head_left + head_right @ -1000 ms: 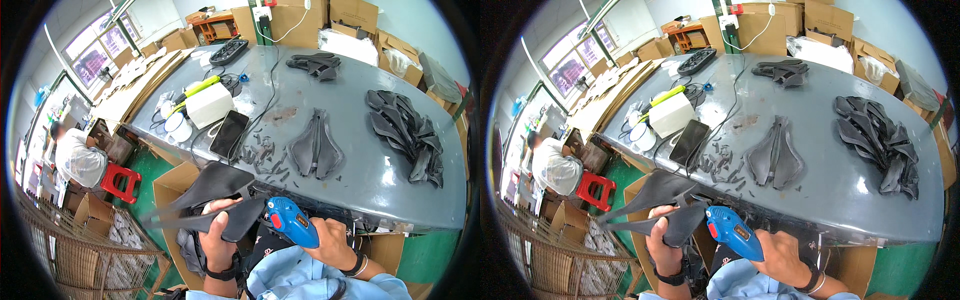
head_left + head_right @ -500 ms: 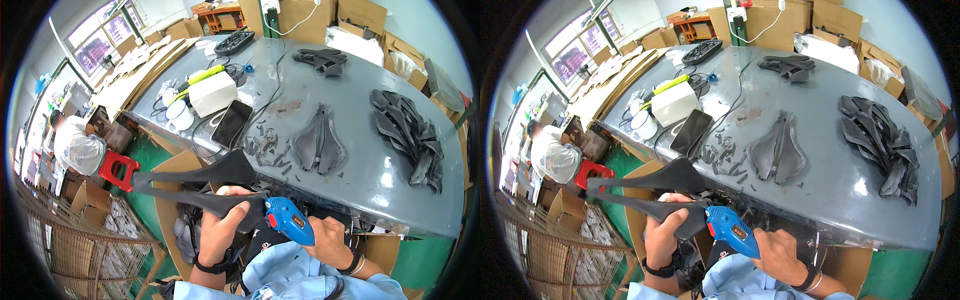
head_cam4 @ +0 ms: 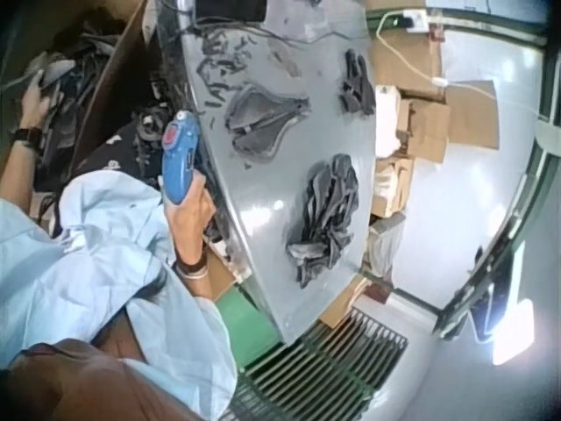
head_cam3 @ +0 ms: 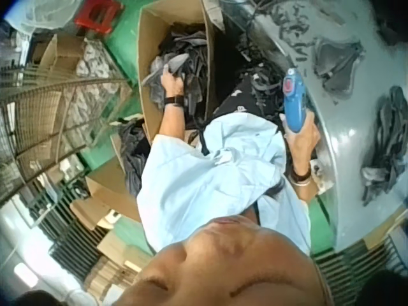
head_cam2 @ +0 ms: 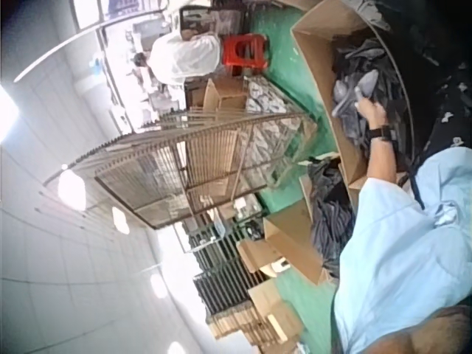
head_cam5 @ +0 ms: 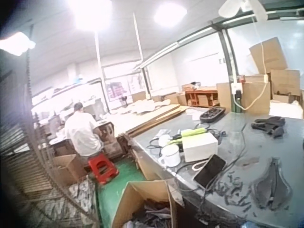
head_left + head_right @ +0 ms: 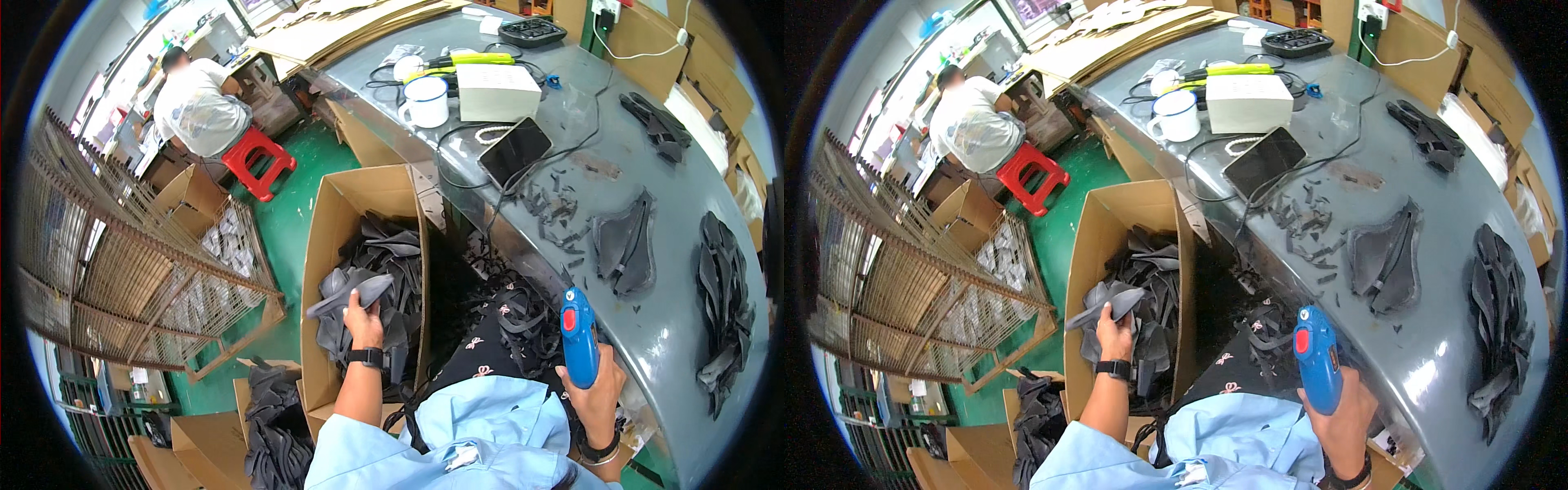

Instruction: Using a hot glue gun to apply adhesive to black plastic industrial components.

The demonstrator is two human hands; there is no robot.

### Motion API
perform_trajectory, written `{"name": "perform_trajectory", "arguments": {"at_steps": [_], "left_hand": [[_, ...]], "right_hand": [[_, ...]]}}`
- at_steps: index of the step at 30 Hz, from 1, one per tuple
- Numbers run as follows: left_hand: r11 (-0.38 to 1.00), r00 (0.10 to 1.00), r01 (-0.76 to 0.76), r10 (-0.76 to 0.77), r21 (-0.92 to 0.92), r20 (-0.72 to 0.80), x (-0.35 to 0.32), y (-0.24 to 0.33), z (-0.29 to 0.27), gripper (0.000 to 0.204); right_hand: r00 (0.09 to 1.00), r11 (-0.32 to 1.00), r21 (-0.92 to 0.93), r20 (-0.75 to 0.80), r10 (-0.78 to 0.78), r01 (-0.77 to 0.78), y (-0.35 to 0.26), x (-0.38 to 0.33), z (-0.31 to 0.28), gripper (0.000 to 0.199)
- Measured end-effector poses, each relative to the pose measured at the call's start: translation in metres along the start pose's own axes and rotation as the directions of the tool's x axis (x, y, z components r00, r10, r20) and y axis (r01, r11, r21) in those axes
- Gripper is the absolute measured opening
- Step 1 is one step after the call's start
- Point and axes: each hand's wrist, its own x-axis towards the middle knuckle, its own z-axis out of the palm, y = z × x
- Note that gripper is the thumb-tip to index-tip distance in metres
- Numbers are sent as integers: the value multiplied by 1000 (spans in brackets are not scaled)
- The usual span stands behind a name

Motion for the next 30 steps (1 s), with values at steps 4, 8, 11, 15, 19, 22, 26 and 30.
{"name": "perform_trajectory", "arguments": {"at_steps": [4, 8, 11, 15, 19, 22, 26, 30], "left_hand": [[949, 976, 211, -190, 236, -108, 16, -6, -32, 21], [881, 945, 133, -251, 453, 210, -38, -33, 37, 17], [822, 749, 16, -387, 569, 537, -107, -42, 117, 18], [815, 414, -211, -425, 539, 805, -212, -72, 186, 25], [509, 367, -756, -191, 411, 911, -263, -129, 239, 53], [148, 348, -921, -109, 361, 931, -270, -157, 268, 58], [205, 287, -890, -442, 407, 850, -245, -152, 284, 52], [641, 407, -75, -679, 764, 610, -264, -118, 264, 30]], "right_hand": [[999, 1000, -2, 52, 0, 0, -8, 1, 3, 50], [1000, 1000, 5, 14, -13, 13, -5, 2, -1, 49], [994, 994, -38, -30, -107, 106, 2, 0, 0, 49], [987, 989, 53, -91, -133, 138, 9, -2, 3, 50], [972, 982, 105, -194, -133, 155, 16, -9, -4, 41], [962, 980, 124, -245, -121, 155, 24, -14, -11, 39], [958, 976, 161, -271, -99, 146, 29, -19, -15, 39], [935, 985, 148, -354, -25, 82, 40, -12, -15, 47]]}}
